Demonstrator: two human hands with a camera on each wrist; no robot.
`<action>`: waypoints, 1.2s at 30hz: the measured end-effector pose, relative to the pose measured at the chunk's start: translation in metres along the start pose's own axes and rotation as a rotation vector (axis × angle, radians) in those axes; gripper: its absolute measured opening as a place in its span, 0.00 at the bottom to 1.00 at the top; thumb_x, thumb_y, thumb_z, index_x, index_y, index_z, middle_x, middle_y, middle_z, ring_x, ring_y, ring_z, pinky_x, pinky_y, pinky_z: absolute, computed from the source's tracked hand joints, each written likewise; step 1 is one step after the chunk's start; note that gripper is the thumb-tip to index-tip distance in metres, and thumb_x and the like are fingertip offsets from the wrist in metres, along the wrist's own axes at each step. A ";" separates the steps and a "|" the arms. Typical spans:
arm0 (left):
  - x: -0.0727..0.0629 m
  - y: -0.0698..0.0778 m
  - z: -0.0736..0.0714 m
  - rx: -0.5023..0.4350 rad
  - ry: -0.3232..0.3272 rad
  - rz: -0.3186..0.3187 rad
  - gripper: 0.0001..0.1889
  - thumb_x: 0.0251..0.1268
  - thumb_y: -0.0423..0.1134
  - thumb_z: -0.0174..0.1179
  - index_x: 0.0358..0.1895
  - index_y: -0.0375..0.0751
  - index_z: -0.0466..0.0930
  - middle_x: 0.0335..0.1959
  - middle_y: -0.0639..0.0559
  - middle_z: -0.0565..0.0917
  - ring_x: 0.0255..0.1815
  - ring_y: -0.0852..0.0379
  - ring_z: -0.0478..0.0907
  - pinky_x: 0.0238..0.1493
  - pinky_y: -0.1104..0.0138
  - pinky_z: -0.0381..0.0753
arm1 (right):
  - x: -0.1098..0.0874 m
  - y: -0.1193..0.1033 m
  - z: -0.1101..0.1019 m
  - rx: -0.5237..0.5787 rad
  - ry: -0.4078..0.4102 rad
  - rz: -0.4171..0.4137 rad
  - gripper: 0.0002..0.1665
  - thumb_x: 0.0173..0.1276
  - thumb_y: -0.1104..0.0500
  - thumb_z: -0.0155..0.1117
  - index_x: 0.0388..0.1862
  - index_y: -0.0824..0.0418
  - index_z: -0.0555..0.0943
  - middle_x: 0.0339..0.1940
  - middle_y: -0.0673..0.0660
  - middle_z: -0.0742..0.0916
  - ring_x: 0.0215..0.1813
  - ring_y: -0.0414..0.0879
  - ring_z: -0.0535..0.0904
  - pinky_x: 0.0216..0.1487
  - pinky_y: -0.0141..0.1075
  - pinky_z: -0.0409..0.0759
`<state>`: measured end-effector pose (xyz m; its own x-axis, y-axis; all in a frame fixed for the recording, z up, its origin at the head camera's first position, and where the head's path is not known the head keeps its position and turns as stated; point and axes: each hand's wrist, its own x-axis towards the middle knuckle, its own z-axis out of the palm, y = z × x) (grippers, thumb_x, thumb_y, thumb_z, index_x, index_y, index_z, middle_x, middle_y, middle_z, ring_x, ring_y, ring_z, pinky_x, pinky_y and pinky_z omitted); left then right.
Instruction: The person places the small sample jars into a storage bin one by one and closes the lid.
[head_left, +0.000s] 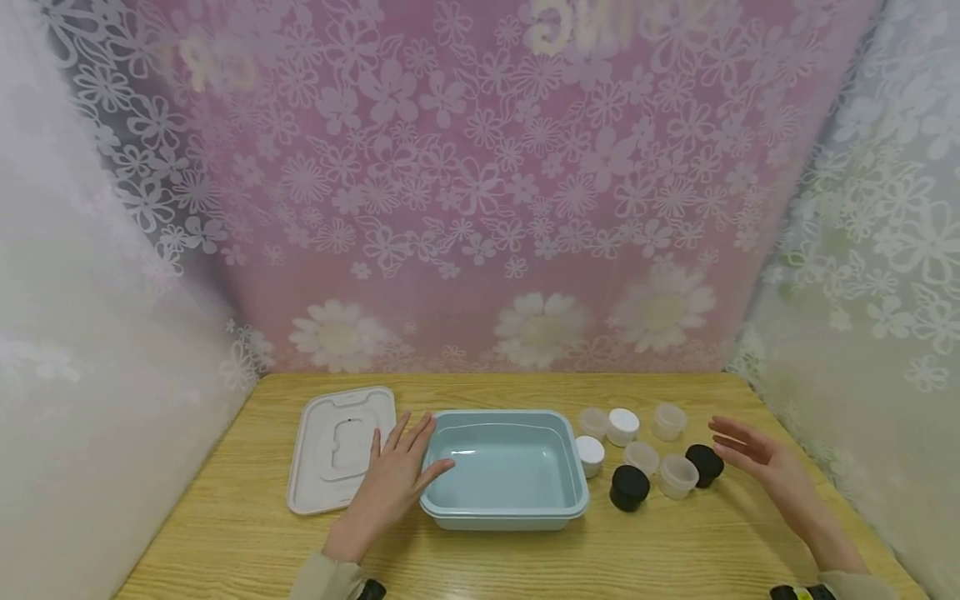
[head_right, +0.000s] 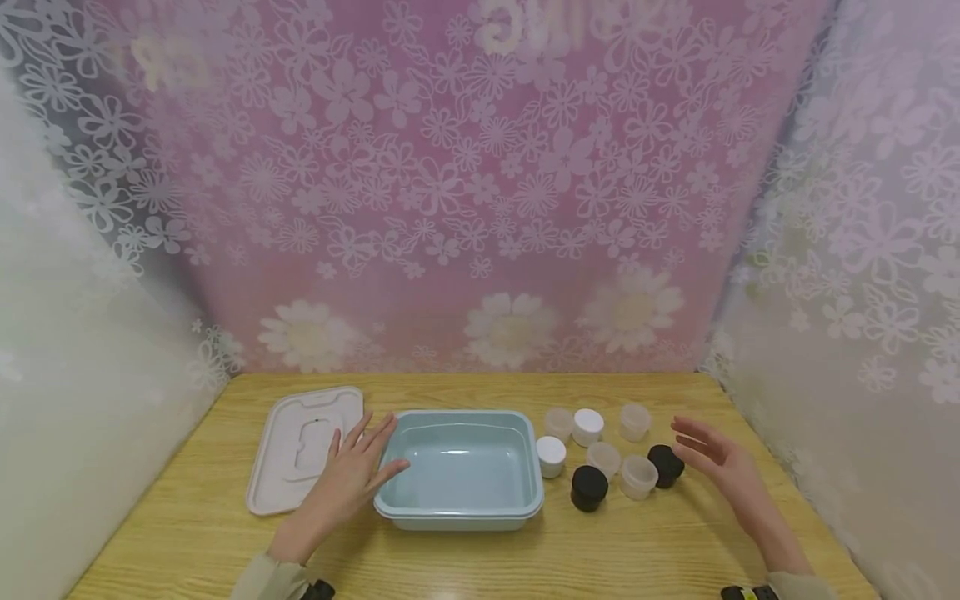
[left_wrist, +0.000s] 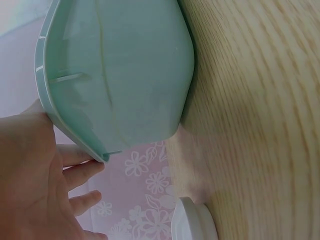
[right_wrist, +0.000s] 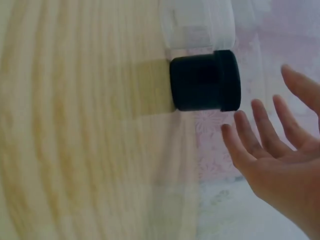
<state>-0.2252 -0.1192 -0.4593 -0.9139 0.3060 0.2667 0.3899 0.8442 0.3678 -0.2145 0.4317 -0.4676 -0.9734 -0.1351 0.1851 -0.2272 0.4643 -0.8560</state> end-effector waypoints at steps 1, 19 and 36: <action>0.000 0.000 0.000 -0.003 0.000 0.000 0.40 0.73 0.63 0.53 0.78 0.41 0.64 0.77 0.45 0.67 0.82 0.38 0.50 0.73 0.29 0.45 | -0.001 0.001 -0.001 -0.018 -0.025 0.030 0.32 0.81 0.57 0.55 0.80 0.60 0.63 0.63 0.27 0.75 0.60 0.21 0.74 0.52 0.25 0.78; 0.000 0.000 -0.001 -0.014 -0.001 0.004 0.39 0.73 0.63 0.53 0.78 0.41 0.64 0.77 0.45 0.66 0.82 0.38 0.49 0.72 0.29 0.46 | 0.001 0.008 0.011 -0.110 -0.100 0.207 0.40 0.74 0.52 0.66 0.78 0.67 0.63 0.75 0.75 0.66 0.57 0.31 0.76 0.56 0.57 0.79; -0.002 0.001 -0.002 0.001 0.037 0.046 0.32 0.78 0.53 0.53 0.76 0.38 0.66 0.76 0.44 0.67 0.81 0.37 0.52 0.71 0.29 0.50 | 0.017 -0.040 0.021 -0.165 0.014 0.176 0.44 0.75 0.49 0.65 0.80 0.68 0.59 0.76 0.75 0.65 0.69 0.75 0.65 0.59 0.66 0.74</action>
<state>-0.2228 -0.1202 -0.4575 -0.8902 0.3282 0.3159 0.4315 0.8300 0.3535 -0.2216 0.3926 -0.4404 -0.9985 -0.0283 0.0476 -0.0549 0.6162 -0.7856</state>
